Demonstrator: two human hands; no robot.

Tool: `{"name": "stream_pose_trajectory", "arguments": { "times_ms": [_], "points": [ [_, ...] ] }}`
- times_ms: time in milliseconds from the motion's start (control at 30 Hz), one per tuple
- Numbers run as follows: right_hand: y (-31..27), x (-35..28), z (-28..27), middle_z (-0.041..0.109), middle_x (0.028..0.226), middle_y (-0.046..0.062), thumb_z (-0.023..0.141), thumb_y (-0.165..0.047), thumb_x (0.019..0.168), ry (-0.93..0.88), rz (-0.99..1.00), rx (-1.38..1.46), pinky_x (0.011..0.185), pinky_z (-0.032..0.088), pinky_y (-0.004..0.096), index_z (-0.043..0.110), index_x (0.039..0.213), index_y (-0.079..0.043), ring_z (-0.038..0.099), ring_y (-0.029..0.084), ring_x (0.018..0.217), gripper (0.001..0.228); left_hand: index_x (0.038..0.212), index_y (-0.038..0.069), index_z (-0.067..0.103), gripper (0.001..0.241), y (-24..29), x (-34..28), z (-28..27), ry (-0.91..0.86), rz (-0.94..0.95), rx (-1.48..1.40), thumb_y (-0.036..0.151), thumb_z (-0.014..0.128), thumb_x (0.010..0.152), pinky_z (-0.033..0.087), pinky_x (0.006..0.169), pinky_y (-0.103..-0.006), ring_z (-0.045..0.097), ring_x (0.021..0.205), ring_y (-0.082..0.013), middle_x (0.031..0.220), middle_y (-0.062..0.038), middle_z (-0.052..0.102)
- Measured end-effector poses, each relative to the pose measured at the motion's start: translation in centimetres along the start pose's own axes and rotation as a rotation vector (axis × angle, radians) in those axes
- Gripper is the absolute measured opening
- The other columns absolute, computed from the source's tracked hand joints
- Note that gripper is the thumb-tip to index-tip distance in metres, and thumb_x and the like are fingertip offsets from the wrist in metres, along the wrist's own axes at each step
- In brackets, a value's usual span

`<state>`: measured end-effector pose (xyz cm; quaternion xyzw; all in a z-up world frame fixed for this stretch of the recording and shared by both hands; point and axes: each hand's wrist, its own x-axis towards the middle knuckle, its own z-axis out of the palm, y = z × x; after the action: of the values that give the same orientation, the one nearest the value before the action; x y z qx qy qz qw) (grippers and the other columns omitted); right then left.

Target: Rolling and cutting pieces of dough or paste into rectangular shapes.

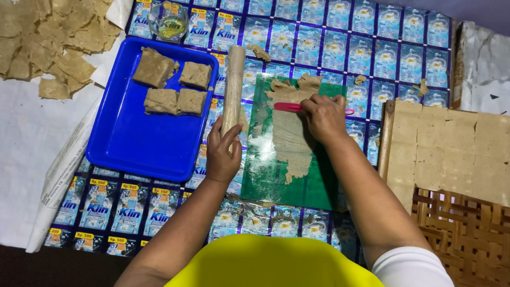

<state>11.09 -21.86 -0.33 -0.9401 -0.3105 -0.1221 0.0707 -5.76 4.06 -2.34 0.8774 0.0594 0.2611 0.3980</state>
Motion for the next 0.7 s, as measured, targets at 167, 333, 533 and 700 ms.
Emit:
{"name": "stream_pose_trajectory", "arguments": {
  "times_ms": [167, 333, 533, 700],
  "points": [
    [-1.0, 0.4, 0.2, 0.06, 0.087, -0.007, 0.063, -0.03, 0.092, -0.021, 0.001, 0.037, 0.095, 0.037, 0.044, 0.061, 0.088, -0.031, 0.065, 0.018, 0.092, 0.004, 0.129, 0.024, 0.071, 0.039, -0.8, -0.3, 0.5, 0.015, 0.015, 0.017, 0.008, 0.061, 0.095, 0.045, 0.11, -0.0548, 0.052, 0.135, -0.0449, 0.147, -0.024, 0.049],
    [0.8, -3.4, -1.7, 0.063, 0.092, -0.006, 0.066, -0.029, 0.091, -0.027, 0.108, -0.007, 0.099, 0.036, 0.045, 0.064, 0.095, -0.03, 0.065, 0.018, 0.098, 0.004, 0.129, 0.024, 0.071, 0.039, -0.6, -0.1, 0.3, 0.024, 0.025, 0.012, 0.008, 0.061, 0.095, 0.046, 0.11, -0.0549, 0.053, 0.134, -0.0447, 0.147, -0.024, 0.049],
    [3.6, -11.9, -4.0, 0.063, 0.09, -0.008, 0.067, -0.033, 0.094, -0.098, 0.204, -0.093, 0.104, 0.037, 0.044, 0.064, 0.098, -0.032, 0.066, 0.016, 0.099, 0.006, 0.128, 0.023, 0.071, 0.037, 0.5, 0.0, -0.2, -0.02, -0.023, -0.021, 0.007, 0.059, 0.097, 0.045, 0.112, -0.0544, 0.05, 0.137, -0.0471, 0.147, -0.026, 0.047],
    [2.4, -15.1, -6.0, 0.062, 0.087, -0.011, 0.068, -0.032, 0.088, -0.158, 0.183, -0.151, 0.104, 0.038, 0.043, 0.063, 0.091, -0.034, 0.065, 0.014, 0.097, 0.007, 0.129, 0.023, 0.07, 0.036, 0.3, -0.3, -0.1, -0.008, -0.012, 0.001, 0.008, 0.06, 0.098, 0.045, 0.112, -0.0542, 0.049, 0.138, -0.0464, 0.148, -0.025, 0.046]
  ]
}}
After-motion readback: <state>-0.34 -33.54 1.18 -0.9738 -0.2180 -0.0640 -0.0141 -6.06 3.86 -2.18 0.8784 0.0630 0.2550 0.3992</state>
